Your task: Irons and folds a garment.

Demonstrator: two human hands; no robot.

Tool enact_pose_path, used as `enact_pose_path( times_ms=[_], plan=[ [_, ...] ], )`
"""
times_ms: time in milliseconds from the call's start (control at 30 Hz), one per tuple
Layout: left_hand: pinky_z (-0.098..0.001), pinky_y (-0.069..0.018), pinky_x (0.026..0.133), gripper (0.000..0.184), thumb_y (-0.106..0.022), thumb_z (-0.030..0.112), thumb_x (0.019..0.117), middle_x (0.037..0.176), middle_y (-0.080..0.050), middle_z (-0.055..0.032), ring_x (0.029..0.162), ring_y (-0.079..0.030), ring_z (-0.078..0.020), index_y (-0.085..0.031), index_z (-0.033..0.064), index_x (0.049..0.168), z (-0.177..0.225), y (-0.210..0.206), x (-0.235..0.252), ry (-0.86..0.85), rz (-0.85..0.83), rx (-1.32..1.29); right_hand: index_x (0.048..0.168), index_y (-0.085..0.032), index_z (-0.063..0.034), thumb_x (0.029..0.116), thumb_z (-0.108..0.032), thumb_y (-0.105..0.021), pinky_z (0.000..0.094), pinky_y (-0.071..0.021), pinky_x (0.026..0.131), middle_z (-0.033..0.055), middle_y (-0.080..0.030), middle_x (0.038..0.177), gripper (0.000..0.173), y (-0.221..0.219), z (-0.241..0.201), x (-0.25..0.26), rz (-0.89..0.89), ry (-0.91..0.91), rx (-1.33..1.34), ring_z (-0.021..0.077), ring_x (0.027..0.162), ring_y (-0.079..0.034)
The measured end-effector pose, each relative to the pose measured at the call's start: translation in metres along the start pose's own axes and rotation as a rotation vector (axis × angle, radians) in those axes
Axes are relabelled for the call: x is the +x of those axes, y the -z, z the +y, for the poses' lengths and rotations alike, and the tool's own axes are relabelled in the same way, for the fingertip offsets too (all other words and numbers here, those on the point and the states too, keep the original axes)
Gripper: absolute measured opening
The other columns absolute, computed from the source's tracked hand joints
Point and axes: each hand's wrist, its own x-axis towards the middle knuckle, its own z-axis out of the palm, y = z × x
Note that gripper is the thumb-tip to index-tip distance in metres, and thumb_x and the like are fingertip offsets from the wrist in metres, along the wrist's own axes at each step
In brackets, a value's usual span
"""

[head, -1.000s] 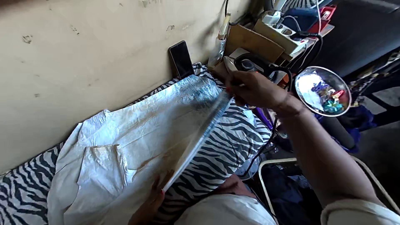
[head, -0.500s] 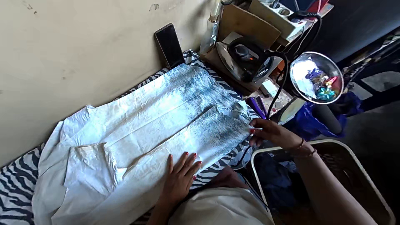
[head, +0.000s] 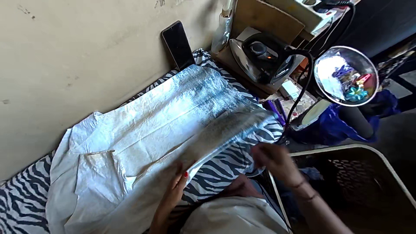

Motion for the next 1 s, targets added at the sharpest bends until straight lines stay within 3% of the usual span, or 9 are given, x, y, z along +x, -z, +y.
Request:
enact_pose_path(
  times_ms=[100,200,300,400,567,733,833,933,1000],
  plan=[
    [-0.021,-0.0473,0.102,0.039,-0.035,0.014,0.1084,0.118,-0.068,-0.009,0.11,-0.06,0.0024,-0.062,-0.0119,0.121,0.002,0.004,0.003,0.056,0.06,-0.106,0.114,-0.07,0.0042,0.1024,-0.014,-0.06,0.0335,-0.0626,0.068,0.0112,-0.074,0.09,0.024,-0.068,-0.007,0.003,-0.32,-0.103,0.143,0.0153,0.071,-0.071],
    [-0.0201,-0.0485,0.1,0.036,-0.036,0.013,0.1086,0.112,-0.069,-0.0021,0.106,-0.061,0.0048,-0.064,-0.008,0.118,0.003,0.006,0.003,0.059,0.066,-0.161,0.118,-0.068,0.002,0.1038,-0.021,-0.062,0.0277,-0.0608,0.062,0.0061,-0.074,0.089,0.027,-0.111,-0.022,0.011,-0.489,-0.224,0.296,0.0102,0.066,-0.07],
    [-0.0199,-0.0496,0.097,0.034,-0.037,0.013,0.1082,0.106,-0.07,0.0023,0.101,-0.062,0.0055,-0.066,-0.0045,0.114,0.001,0.007,0.005,0.028,0.064,-0.177,0.106,-0.069,-0.0001,0.1042,-0.025,-0.063,0.024,-0.0587,0.059,0.0024,-0.074,0.084,0.026,-0.128,-0.033,0.02,-0.44,-0.264,0.294,0.0067,0.062,-0.069],
    [-0.0195,-0.0502,0.094,0.033,-0.038,0.013,0.1083,0.1,-0.07,0.0041,0.097,-0.062,0.006,-0.067,-0.0028,0.111,0.0,0.007,0.006,0.022,0.081,-0.179,0.099,-0.07,0.0007,0.1042,-0.018,-0.06,0.0239,-0.0599,0.063,0.0027,-0.074,0.08,0.022,-0.133,-0.036,0.027,-0.387,-0.211,0.178,0.0061,0.063,-0.069],
    [-0.0195,-0.0504,0.092,0.035,-0.039,0.015,0.1088,0.097,-0.069,0.0026,0.095,-0.062,0.0053,-0.068,-0.0036,0.109,0.003,0.009,0.006,0.037,0.074,-0.157,0.086,-0.07,-0.0035,0.093,-0.019,-0.056,0.0282,-0.0524,0.059,0.0009,-0.066,0.069,0.022,-0.137,-0.028,0.031,-0.283,-0.108,0.118,0.0064,0.059,-0.062],
    [-0.0214,-0.0519,0.093,0.028,-0.044,0.013,0.1069,0.102,-0.071,0.0026,0.097,-0.064,0.003,-0.068,-0.0018,0.112,-0.001,0.012,0.013,0.007,0.009,-0.194,0.102,-0.071,-0.0032,0.1042,-0.031,-0.061,0.0238,-0.0576,0.059,0.0006,-0.074,0.079,0.03,-0.13,-0.036,0.034,-0.347,-0.276,0.232,0.0054,0.061,-0.067],
    [-0.0217,-0.0538,0.092,0.026,-0.048,0.009,0.1048,0.103,-0.073,-0.0005,0.095,-0.066,0.0009,-0.068,-0.0035,0.117,0.003,0.008,0.026,-0.011,-0.039,-0.184,0.098,-0.069,0.0,0.103,-0.024,-0.063,0.0254,-0.0585,0.061,0.003,-0.072,0.076,0.025,-0.134,-0.036,0.035,-0.31,-0.282,0.179,0.007,0.06,-0.068],
    [-0.0213,-0.0536,0.087,0.025,-0.048,0.009,0.1045,0.094,-0.071,0.0014,0.088,-0.065,0.0019,-0.069,-0.0025,0.108,0.007,0.006,0.038,0.002,-0.02,-0.184,0.096,-0.07,0.0005,0.1059,-0.022,-0.058,0.0256,-0.0597,0.064,0.0039,-0.074,0.078,0.027,-0.133,-0.036,0.035,-0.312,-0.21,0.103,0.0074,0.061,-0.069],
    [-0.0199,-0.0524,0.086,0.026,-0.047,0.011,0.1055,0.091,-0.07,0.004,0.086,-0.064,0.0035,-0.07,-0.0004,0.103,0.008,0.008,0.04,0.009,-0.01,-0.187,0.096,-0.07,0.0008,0.107,-0.021,-0.051,0.0308,-0.0599,0.067,0.0065,-0.073,0.078,0.031,-0.131,-0.034,0.034,-0.32,-0.146,0.006,0.0117,0.063,-0.07]
  ],
)
